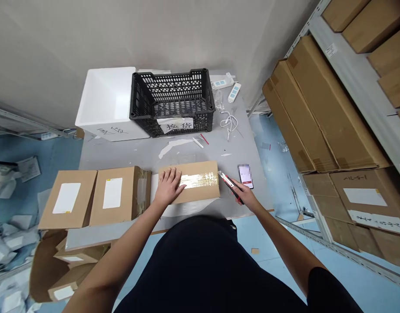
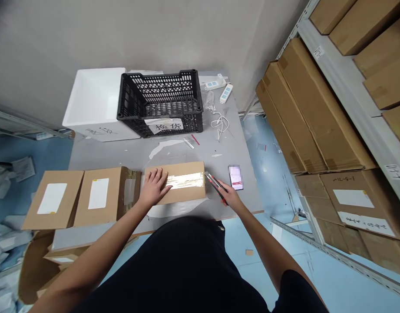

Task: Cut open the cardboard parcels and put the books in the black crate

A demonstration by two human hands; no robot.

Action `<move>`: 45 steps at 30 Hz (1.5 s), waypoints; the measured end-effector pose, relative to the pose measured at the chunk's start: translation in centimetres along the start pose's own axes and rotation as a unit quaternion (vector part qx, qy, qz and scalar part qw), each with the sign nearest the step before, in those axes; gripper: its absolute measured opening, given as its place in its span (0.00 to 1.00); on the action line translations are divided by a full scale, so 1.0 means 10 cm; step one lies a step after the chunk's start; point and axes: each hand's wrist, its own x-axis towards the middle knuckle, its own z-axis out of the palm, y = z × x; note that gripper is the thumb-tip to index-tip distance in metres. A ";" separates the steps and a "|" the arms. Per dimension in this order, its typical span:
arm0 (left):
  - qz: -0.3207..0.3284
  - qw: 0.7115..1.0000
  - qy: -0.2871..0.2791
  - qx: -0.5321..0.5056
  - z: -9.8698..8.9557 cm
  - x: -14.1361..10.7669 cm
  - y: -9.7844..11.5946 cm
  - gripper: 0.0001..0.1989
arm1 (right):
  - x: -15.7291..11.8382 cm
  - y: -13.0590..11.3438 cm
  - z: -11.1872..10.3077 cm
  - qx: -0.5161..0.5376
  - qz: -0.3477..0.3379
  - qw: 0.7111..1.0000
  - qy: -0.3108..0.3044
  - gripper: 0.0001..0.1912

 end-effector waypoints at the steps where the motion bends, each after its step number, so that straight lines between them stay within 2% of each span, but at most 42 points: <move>1: -0.004 1.000 0.004 -0.002 0.01 0.00 0.00 0.30 | -0.04 0.03 0.01 0.001 0.007 1.000 0.000 0.34; 7: -0.012 1.000 0.005 -0.002 0.05 0.03 0.03 0.30 | -0.25 0.22 -0.03 0.013 0.038 0.999 -0.016 0.35; 10: -0.008 1.000 0.003 0.005 0.01 0.03 0.03 0.30 | -0.27 0.21 -0.07 -0.004 0.032 0.999 -0.024 0.35; 14: 0.004 1.000 -0.006 0.005 -0.08 0.09 -0.02 0.30 | -0.18 0.14 -0.09 0.011 0.004 1.000 0.014 0.34; 17: 0.017 0.999 -0.050 -0.001 -0.14 0.23 -0.10 0.35 | -0.06 0.11 -0.08 0.037 -0.022 0.999 0.019 0.34; 22: 0.004 0.985 -0.170 0.022 -0.16 0.47 -0.14 0.46 | 0.06 0.10 -0.05 0.043 -0.026 0.999 -0.009 0.34; 25: -0.009 0.979 -0.199 0.038 -0.16 0.49 -0.12 0.48 | 0.09 0.11 -0.04 0.044 -0.017 0.999 -0.011 0.35; 28: 0.006 0.982 -0.187 0.041 -0.16 0.43 -0.10 0.44 | 0.11 0.12 -0.04 0.054 -0.021 0.998 -0.008 0.34; 32: 0.014 0.989 -0.141 0.045 -0.13 0.34 -0.06 0.38 | 0.10 0.07 -0.05 0.048 -0.011 0.999 -0.005 0.34; 37: 0.011 0.993 -0.110 0.048 -0.09 0.30 -0.01 0.37 | 0.04 -0.02 -0.10 0.013 -0.005 0.999 -0.031 0.32; 45: 0.002 0.995 -0.092 0.024 -0.07 0.29 0.00 0.35 | -0.06 0.02 -0.11 0.018 0.021 0.999 -0.038 0.33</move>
